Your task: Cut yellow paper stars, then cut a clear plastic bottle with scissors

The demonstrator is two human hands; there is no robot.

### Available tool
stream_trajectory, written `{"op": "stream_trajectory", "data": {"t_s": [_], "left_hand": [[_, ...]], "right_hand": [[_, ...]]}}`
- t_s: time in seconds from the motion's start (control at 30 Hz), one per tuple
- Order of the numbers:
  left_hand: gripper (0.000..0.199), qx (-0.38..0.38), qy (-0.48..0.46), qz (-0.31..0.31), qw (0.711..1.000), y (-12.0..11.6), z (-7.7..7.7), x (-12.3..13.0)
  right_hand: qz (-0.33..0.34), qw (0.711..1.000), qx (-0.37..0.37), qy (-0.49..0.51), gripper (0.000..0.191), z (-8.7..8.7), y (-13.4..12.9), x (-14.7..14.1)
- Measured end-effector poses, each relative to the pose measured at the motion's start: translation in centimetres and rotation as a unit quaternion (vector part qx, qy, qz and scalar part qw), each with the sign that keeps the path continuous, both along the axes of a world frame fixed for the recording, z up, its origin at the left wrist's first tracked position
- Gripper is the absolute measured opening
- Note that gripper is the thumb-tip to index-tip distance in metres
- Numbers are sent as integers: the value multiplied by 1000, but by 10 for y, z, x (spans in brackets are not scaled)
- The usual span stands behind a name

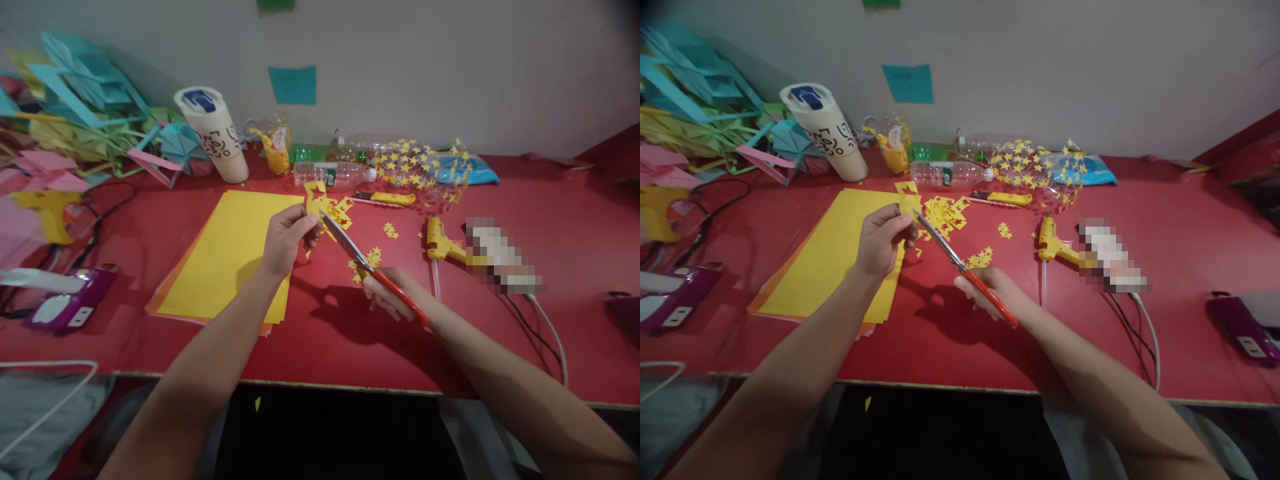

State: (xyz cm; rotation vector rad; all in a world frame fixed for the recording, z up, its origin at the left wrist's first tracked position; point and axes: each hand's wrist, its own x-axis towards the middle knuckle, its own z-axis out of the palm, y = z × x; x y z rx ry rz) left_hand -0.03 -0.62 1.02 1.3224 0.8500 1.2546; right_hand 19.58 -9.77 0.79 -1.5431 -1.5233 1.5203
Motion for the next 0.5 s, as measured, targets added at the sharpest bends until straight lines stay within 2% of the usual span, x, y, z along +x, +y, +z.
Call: {"op": "stream_trajectory", "data": {"t_s": [0.5], "left_hand": [[18,2,-7,-30,1000,-4,-5,5]], "right_hand": [[10,1000,24,10,49,-7,-2,3]]}}
